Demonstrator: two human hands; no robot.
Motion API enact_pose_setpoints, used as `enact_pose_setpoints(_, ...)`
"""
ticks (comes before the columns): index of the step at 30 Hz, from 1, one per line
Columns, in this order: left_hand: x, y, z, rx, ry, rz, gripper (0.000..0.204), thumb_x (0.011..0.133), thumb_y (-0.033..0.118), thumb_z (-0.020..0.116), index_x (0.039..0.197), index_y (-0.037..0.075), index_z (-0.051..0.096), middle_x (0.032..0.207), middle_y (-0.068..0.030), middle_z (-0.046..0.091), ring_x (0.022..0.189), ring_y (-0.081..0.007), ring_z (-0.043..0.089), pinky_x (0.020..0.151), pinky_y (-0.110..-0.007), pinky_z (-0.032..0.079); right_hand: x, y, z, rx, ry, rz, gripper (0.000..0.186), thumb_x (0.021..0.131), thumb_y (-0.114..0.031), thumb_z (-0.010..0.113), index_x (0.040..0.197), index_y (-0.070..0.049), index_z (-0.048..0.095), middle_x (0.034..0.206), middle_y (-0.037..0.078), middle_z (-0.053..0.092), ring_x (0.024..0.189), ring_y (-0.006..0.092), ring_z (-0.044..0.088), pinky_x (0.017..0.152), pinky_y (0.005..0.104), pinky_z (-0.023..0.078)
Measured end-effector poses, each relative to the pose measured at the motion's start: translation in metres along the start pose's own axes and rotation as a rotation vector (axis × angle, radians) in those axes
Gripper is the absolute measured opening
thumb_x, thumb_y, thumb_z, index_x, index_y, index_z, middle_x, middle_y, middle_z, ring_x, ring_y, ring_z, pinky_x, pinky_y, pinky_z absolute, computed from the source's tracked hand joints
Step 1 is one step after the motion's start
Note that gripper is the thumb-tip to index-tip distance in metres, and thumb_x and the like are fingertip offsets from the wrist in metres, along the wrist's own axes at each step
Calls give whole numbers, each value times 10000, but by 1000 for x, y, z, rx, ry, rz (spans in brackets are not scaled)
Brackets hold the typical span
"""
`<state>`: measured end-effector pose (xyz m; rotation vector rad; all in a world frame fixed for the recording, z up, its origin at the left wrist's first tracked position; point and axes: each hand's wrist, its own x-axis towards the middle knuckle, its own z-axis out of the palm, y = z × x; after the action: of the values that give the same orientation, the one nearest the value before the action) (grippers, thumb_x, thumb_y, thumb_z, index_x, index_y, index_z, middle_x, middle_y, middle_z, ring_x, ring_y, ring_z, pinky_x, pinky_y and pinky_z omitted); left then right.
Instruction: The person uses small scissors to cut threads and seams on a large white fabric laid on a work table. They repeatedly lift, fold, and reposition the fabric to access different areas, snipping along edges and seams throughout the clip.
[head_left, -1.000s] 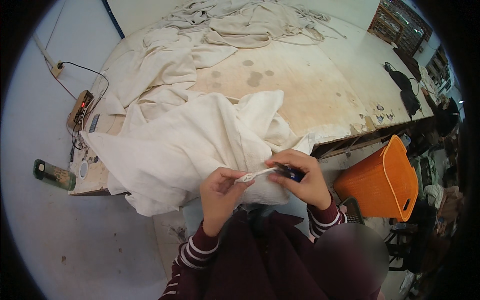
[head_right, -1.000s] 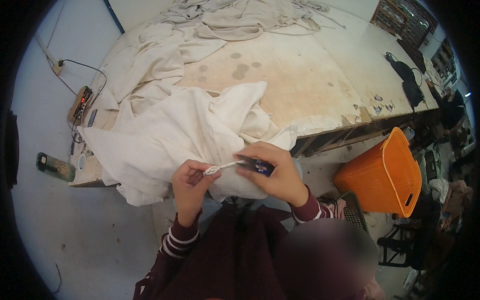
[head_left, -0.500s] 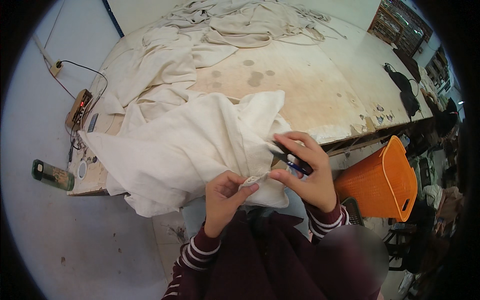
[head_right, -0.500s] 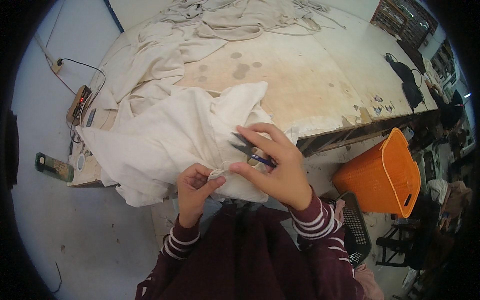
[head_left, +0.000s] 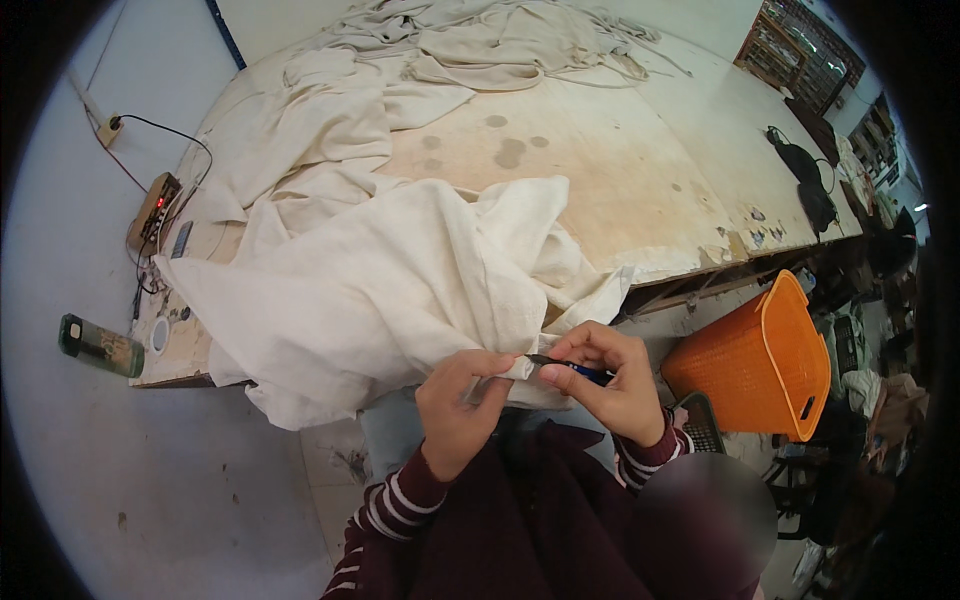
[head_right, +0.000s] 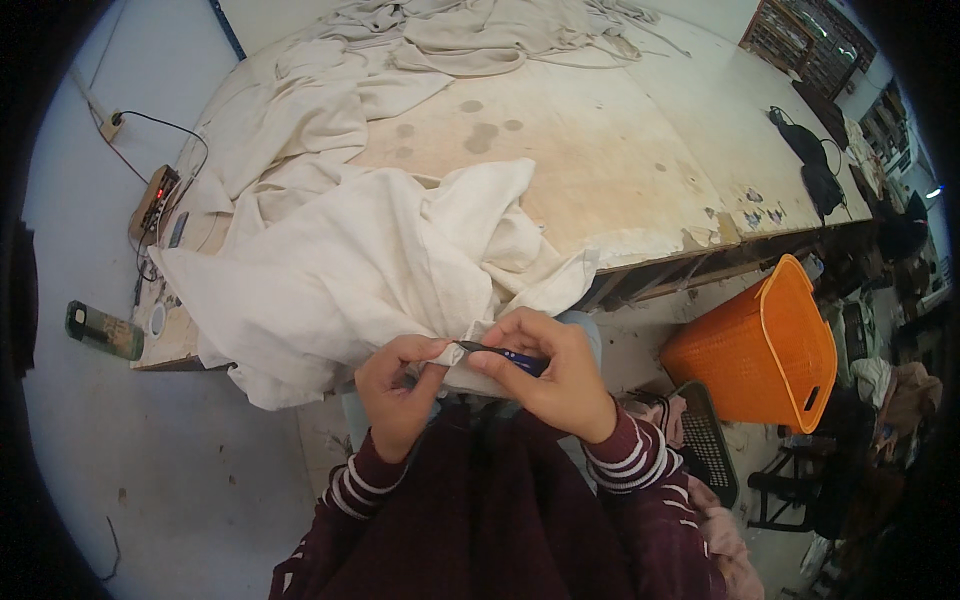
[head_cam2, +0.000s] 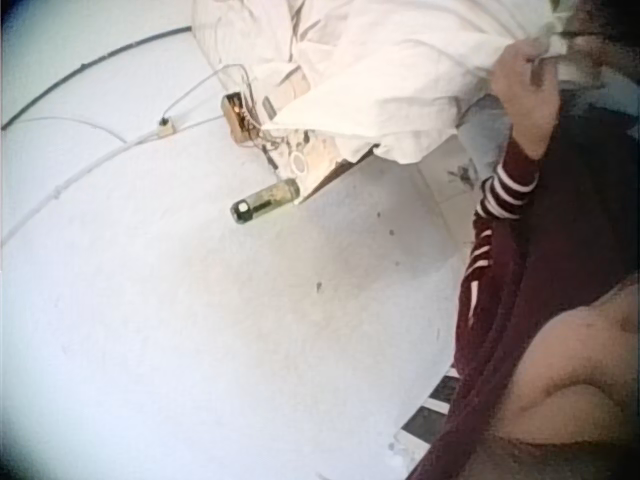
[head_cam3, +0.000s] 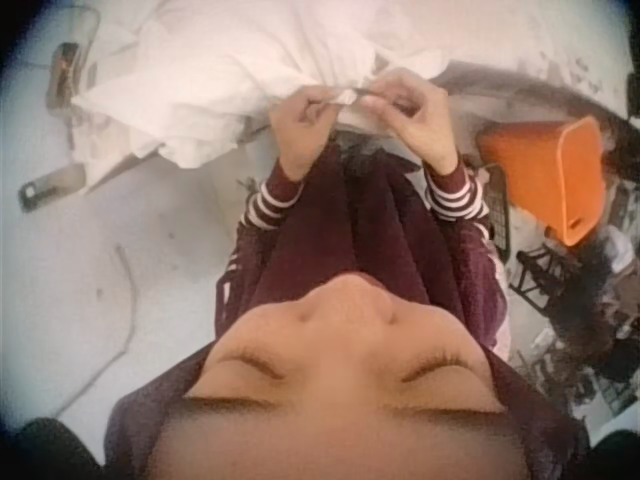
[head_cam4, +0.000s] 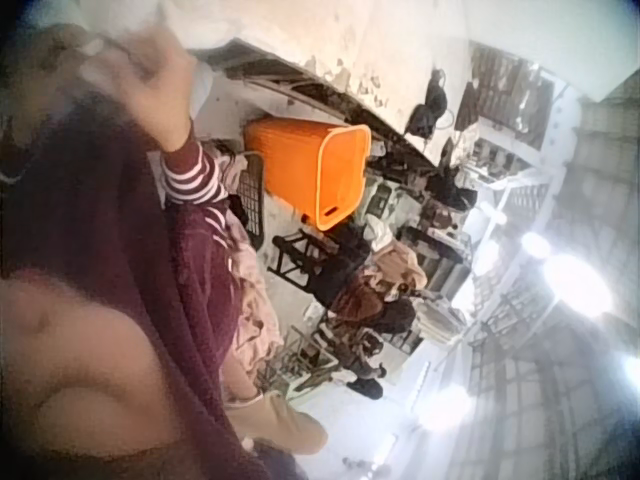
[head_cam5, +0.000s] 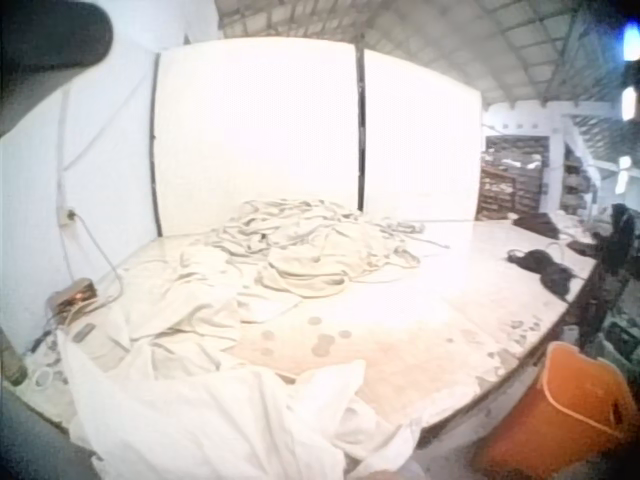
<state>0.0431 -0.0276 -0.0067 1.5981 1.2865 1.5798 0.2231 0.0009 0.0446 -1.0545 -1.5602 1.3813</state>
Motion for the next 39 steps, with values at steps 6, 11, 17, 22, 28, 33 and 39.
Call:
enact_pose_setpoints(6, 3, 6, 1, 90, 40, 160, 177, 746, -118, 670, 891, -16, 668, 876, -117, 707, 790, -164, 672, 708, -260, 508, -2, -1, -9, -21, 63, -34, 161, 834, -61, 724, 929, 0, 609, 791, 16, 662, 744, 33, 559, 672, 186, 442)
enact_pose_setpoints(11, 4, 7, 2, 75, 48, 200, 168, 741, -113, 674, 878, -16, 668, 861, -119, 703, 774, -184, 673, 709, -268, 510, -1, 0, -17, -56, 89, -110, 200, 814, -94, 752, 929, -12, 611, 771, -3, 655, 707, 27, 543, 635, 184, 431)
enact_pose_setpoints(17, 2, 10, 3, 83, 54, 154, 143, 749, -78, 693, 874, -13, 672, 841, -116, 700, 751, -164, 664, 685, -257, 501, -4, 7, -5, -135, 40, -117, 230, 802, -101, 761, 958, -7, 621, 793, 11, 670, 700, 36, 551, 638, 190, 438)
enact_pose_setpoints(22, 0, 12, 2, 83, 40, 113, 159, 753, -73, 703, 893, -6, 665, 835, -102, 693, 757, -162, 659, 683, -267, 500, -6, 7, -2, -101, 107, -167, 244, 792, -105, 769, 968, 1, 637, 777, 27, 678, 722, 42, 569, 643, 194, 440)
enact_pose_setpoints(28, 7, 8, 8, -542, -37, -277, 137, 829, 29, 723, 924, -38, 651, 814, -45, 667, 767, -80, 599, 694, -246, 487, 26, 5, -16, -203, -67, -236, 277, 785, -85, 762, 1022, 14, 659, 755, 8, 671, 708, 63, 577, 638, 203, 445)
enact_pose_setpoints(33, 16, -9, 3, -325, -417, -326, 263, 902, 189, 678, 974, -61, 643, 828, -26, 650, 769, -73, 559, 708, -235, 466, 44, -14, -50, 216, 205, -258, 169, 830, -116, 726, 930, 9, 670, 733, -5, 649, 644, 68, 576, 579, 200, 434)
enact_pose_setpoints(39, 9, -18, -29, -446, -339, -419, 378, 1008, 284, 501, 1028, -71, 632, 890, -3, 633, 809, -63, 520, 723, -228, 440, 88, -15, -72, -39, 253, -134, 191, 865, -180, 697, 915, 3, 669, 732, 0, 644, 671, 58, 563, 619, 185, 418)
